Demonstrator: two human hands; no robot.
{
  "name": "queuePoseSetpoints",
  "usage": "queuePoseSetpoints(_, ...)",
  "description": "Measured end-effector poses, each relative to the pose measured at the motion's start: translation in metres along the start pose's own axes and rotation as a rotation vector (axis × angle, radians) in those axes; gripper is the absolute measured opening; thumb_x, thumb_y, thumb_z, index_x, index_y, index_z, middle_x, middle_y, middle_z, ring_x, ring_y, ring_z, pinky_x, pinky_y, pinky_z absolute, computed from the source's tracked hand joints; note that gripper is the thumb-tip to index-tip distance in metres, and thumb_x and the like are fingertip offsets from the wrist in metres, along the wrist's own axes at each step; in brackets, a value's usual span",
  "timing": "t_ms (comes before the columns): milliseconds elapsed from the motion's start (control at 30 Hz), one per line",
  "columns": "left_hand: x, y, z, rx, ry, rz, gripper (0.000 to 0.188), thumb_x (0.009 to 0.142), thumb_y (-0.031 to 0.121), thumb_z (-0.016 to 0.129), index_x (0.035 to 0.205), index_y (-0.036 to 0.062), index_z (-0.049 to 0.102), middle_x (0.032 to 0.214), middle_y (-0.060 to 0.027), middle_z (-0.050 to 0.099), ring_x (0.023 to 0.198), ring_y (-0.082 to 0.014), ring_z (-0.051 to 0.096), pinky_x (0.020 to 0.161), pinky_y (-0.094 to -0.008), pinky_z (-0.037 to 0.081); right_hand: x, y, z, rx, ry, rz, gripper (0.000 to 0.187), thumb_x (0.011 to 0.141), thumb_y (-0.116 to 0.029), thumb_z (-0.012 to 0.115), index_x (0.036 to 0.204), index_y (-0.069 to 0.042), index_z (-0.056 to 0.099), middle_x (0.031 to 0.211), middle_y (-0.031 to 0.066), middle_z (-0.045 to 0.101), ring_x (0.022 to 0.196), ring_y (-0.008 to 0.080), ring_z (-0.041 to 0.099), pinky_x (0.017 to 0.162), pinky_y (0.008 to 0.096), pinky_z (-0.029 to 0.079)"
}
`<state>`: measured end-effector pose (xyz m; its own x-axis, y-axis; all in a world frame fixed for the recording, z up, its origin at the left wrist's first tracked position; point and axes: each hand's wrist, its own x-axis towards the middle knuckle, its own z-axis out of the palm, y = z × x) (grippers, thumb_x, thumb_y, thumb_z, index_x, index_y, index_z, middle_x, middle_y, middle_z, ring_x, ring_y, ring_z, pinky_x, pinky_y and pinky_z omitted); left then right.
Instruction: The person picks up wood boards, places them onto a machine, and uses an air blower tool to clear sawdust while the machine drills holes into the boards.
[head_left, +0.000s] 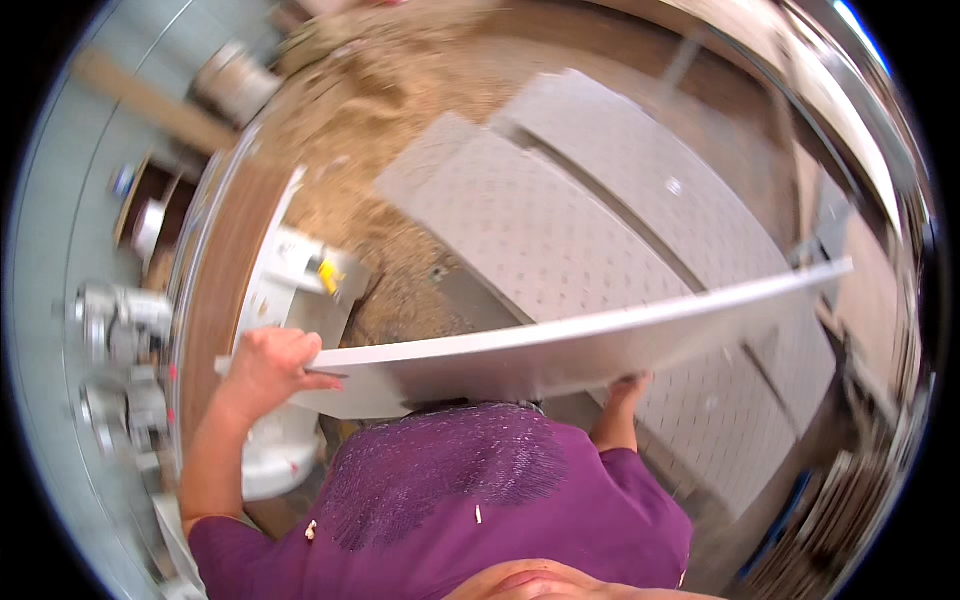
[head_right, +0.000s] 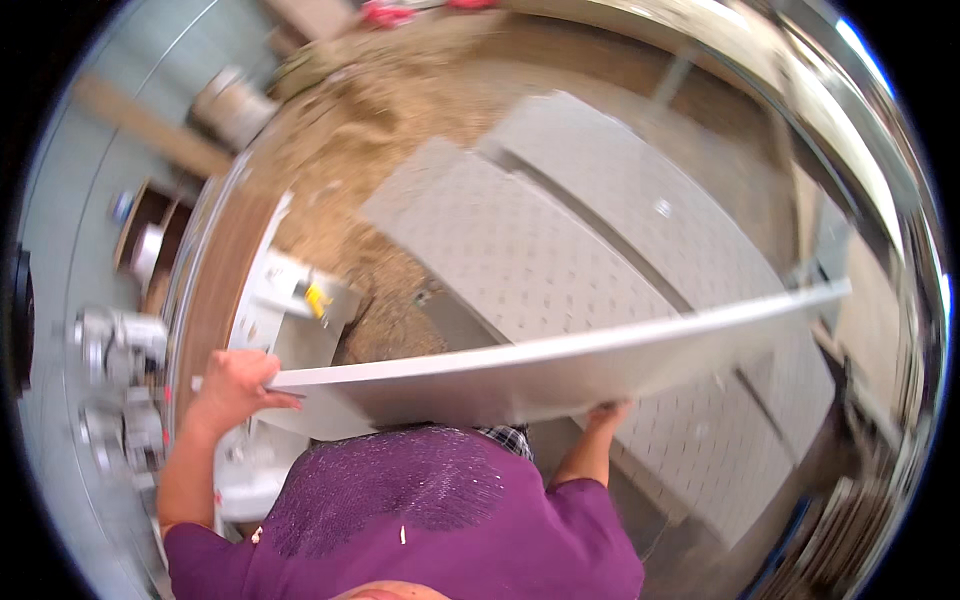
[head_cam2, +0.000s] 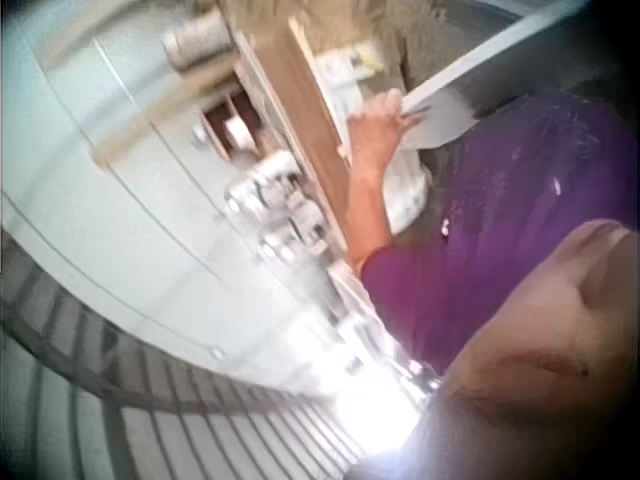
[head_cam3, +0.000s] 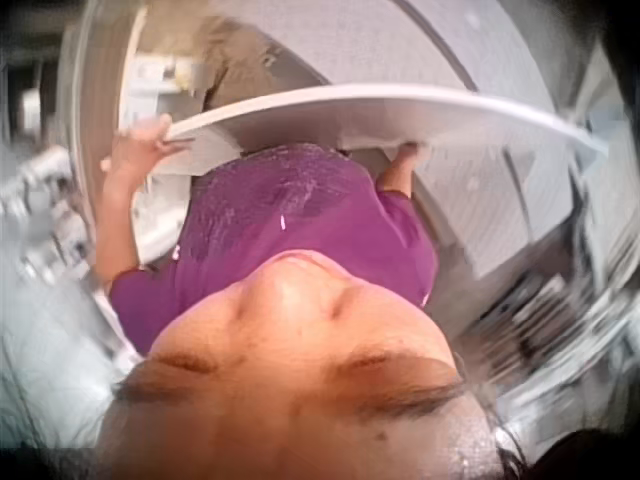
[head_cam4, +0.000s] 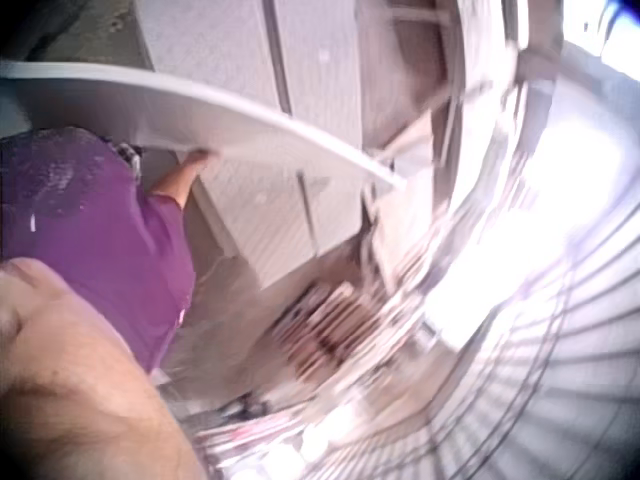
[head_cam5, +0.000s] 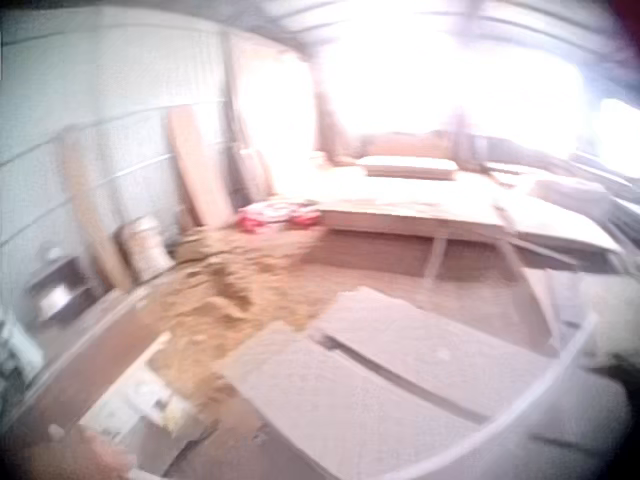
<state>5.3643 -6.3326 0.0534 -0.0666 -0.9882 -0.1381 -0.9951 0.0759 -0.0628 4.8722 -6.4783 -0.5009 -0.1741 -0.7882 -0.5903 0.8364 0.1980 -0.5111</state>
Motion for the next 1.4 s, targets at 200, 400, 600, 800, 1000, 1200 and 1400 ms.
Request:
queuePoseSetpoints(200,-0.113,-0.023,-0.003,-0.026,0.161,-0.308,0.054,0.053,0.050,0.074,0.062,0.0078,0.042,0.058,-0.0057,0.043,0.057,-0.0254,0.050,0.053,-0.0368,0.038,-0.016,0.019,0.030,-0.533,-0.157,0.369,0.045,0.090,-0.036,0.044,0.125,-0.008,0.050,0.121,0.0118,0.055,0.108,0.0305,0.054,0.088,0.0472,0.046)
queuePoseSetpoints(400,-0.240,-0.062,0.028,0.121,0.280,-0.628,0.063,0.070,0.067,0.052,0.061,0.0053,0.045,0.062,-0.0073,0.047,0.063,-0.0271,0.050,0.058,-0.0381,0.035,-0.079,0.113,0.073,-0.476,-0.124,0.593,0.047,0.087,-0.039,0.046,0.120,-0.007,0.054,0.123,0.0127,0.055,0.110,0.0316,0.053,0.089,0.0475,0.046)
queuePoseSetpoints(600,-0.352,-0.120,0.074,0.123,0.391,-0.867,0.063,0.080,0.064,0.046,0.066,0.0031,0.048,0.066,-0.0099,0.050,0.066,-0.0300,0.049,0.065,-0.0394,0.036,-0.129,0.224,0.148,-0.447,-0.075,0.587,0.048,0.088,-0.040,0.044,0.123,-0.007,0.052,0.128,0.0123,0.052,0.114,0.0319,0.051,0.094,0.0486,0.043)
queuePoseSetpoints(800,-0.470,-0.169,0.128,0.106,0.352,-1.208,0.052,0.092,0.049,0.042,0.070,0.0021,0.045,0.069,-0.0140,0.047,0.072,-0.0326,0.049,0.069,-0.0412,0.036,-0.217,0.332,0.231,-0.340,-0.224,0.708,0.050,0.092,-0.038,0.033,0.130,-0.008,0.046,0.134,0.0109,0.047,0.121,0.0322,0.045,0.103,0.0507,0.033)
queuePoseSetpoints(1000,-0.548,-0.192,0.201,-0.125,0.522,-1.555,0.044,0.096,0.038,0.041,0.084,-0.0013,0.058,0.081,-0.0187,0.059,0.078,-0.0370,0.055,0.071,-0.0439,0.041,-0.281,0.415,0.332,-0.584,-0.311,0.751,0.053,0.094,-0.039,0.025,0.133,-0.008,0.043,0.139,0.0113,0.042,0.126,0.0326,0.039,0.107,0.0522,0.027)
queuePoseSetpoints(1200,-0.549,-0.227,0.212,-0.021,0.532,-1.693,0.049,0.097,0.040,0.039,0.090,-0.0031,0.062,0.084,-0.0212,0.062,0.079,-0.0391,0.057,0.070,-0.0461,0.043,-0.257,0.542,0.385,-0.651,-0.424,0.865,0.059,0.095,-0.046,0.020,0.134,-0.007,0.041,0.139,0.0101,0.042,0.127,0.0314,0.039,0.107,0.0502,0.028)
queuePoseSetpoints(1400,-0.527,-0.267,0.192,0.073,0.449,-1.852,0.053,0.096,0.043,0.038,0.088,-0.0025,0.063,0.083,-0.0226,0.061,0.078,-0.0403,0.057,0.070,-0.0481,0.042,-0.285,0.620,0.476,-0.740,-0.400,0.878,0.062,0.096,-0.050,0.018,0.134,-0.007,0.041,0.138,0.0103,0.043,0.125,0.0306,0.041,0.106,0.0473,0.030)
